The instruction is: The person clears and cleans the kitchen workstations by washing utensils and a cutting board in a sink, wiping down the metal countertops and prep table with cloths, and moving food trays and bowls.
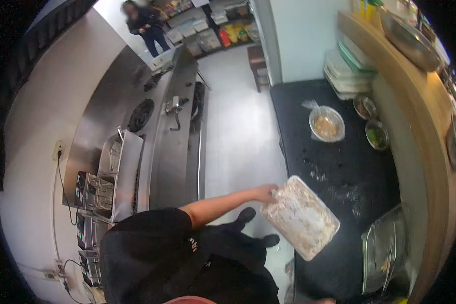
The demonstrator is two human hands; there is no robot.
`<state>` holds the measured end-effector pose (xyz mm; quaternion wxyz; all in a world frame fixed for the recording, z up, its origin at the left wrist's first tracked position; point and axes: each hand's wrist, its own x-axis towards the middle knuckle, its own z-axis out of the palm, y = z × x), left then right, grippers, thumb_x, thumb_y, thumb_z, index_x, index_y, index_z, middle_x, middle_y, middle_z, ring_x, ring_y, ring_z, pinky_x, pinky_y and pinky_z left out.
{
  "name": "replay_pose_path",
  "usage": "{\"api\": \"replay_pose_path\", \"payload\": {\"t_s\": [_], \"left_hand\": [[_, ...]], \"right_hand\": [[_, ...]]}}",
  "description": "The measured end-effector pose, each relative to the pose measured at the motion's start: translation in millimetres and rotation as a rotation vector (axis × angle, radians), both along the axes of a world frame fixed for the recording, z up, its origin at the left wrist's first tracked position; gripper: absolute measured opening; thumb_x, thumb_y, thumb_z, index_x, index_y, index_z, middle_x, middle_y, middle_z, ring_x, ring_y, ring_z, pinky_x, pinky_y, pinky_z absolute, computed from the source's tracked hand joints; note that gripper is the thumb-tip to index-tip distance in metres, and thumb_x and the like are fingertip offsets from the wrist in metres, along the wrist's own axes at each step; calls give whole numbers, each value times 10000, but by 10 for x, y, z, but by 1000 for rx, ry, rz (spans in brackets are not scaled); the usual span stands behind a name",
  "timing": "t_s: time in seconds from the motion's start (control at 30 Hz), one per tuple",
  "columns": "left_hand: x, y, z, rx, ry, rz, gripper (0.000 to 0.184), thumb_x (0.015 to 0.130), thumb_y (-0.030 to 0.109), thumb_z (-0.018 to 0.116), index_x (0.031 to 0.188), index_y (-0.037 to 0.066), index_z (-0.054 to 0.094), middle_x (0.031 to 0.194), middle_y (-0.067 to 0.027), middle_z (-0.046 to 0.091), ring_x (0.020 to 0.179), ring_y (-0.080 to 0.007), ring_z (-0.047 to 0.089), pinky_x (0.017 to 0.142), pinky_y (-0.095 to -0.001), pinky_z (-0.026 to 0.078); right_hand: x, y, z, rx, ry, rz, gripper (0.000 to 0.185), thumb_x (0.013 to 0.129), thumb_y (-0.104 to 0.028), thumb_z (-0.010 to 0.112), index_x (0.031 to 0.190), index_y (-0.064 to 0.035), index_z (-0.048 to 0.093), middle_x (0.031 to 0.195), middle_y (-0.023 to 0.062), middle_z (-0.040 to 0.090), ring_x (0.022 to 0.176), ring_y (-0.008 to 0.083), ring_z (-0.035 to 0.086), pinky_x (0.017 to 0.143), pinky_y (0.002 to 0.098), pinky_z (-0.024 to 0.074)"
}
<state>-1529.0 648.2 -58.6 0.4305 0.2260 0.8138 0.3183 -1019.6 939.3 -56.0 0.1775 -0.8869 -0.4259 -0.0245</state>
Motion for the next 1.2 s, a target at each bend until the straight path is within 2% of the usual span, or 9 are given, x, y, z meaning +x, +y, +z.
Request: {"api": "replay_pose_path", "payload": {"t_s": [0.17, 0.57, 0.67, 0.77, 0.83, 0.93, 1.03, 1.1, 1.2], "left_hand": [[26, -14, -79, -12, -16, 1, 650, 680, 344, 742, 1228, 98, 494, 1011, -204, 604, 924, -307, 602, 784, -387, 486], [-6, -25, 53, 4, -115, 91, 697, 653, 308, 772, 1260, 115, 489, 1083, -209, 594, 976, -303, 588, 843, -396, 474], [-340, 25, -486, 134, 2, -59, 720, 678, 307, 762, 1304, 121, 459, 1056, -212, 609, 898, -280, 620, 765, -381, 503], [-53, 10, -294, 70, -215, 65, 684, 696, 308, 752, 1283, 88, 477, 991, -188, 629, 781, -238, 637, 677, -357, 518], [122, -25, -81, 84, -248, 74, 656, 705, 309, 746, 1263, 76, 490, 974, -171, 629, 795, -233, 628, 688, -359, 515], [-170, 140, -52, 85, -247, 82, 596, 727, 313, 722, 1218, 46, 517, 938, -143, 625, 825, -228, 609, 714, -360, 509], [-223, 212, -120, 62, -367, 190, 500, 747, 320, 686, 1121, 6, 578, 939, -124, 622, 885, -234, 588, 759, -360, 501], [-257, 267, -94, 9, -306, 204, 458, 759, 320, 667, 1070, -12, 610, 972, -133, 625, 891, -240, 593, 761, -365, 504], [-239, 314, -63, 28, -290, 177, 479, 749, 298, 678, 1126, 12, 601, 1016, -149, 623, 917, -251, 597, 767, -366, 508]], "right_hand": [[317, 151, -544, 219, -390, 207, 174, 832, -127, 463, 873, 6, 568, 878, 186, 564, 813, 306, 529, 731, 433, 406], [76, 79, -593, 486, -153, 559, 261, 829, -91, 443, 1033, -21, 591, 1024, 163, 597, 943, 281, 569, 854, 390, 433], [-724, 24, -930, 648, 6, 802, 297, 828, -82, 438, 1073, -28, 596, 1060, 157, 605, 975, 275, 579, 885, 379, 439], [-1800, -144, -635, 151, -197, 994, 339, 908, -51, 419, 1227, -52, 535, 1268, 152, 522, 1176, 316, 480, 1027, 368, 338], [-1850, -15, -560, 171, 368, 1289, 332, 925, -60, 443, 1247, -63, 525, 1282, 151, 511, 1189, 311, 470, 1020, 365, 342], [-1396, -9, -163, 230, 482, 1361, 361, 896, 23, 429, 1252, 30, 489, 1267, 178, 516, 1176, 302, 491, 1008, 384, 365], [-469, -166, -2, 461, 328, 1063, 349, 901, 39, 383, 1223, 16, 516, 1192, 165, 570, 1098, 262, 547, 975, 355, 407], [70, -223, -21, 454, 259, 773, 346, 949, -92, 341, 1209, 61, 511, 1147, 213, 578, 1097, 299, 539, 967, 401, 403], [567, 219, -1069, 566, 62, 922, 425, 955, -239, 344, 1188, 69, 523, 1201, 211, 548, 1127, 301, 518, 938, 453, 404]]}}
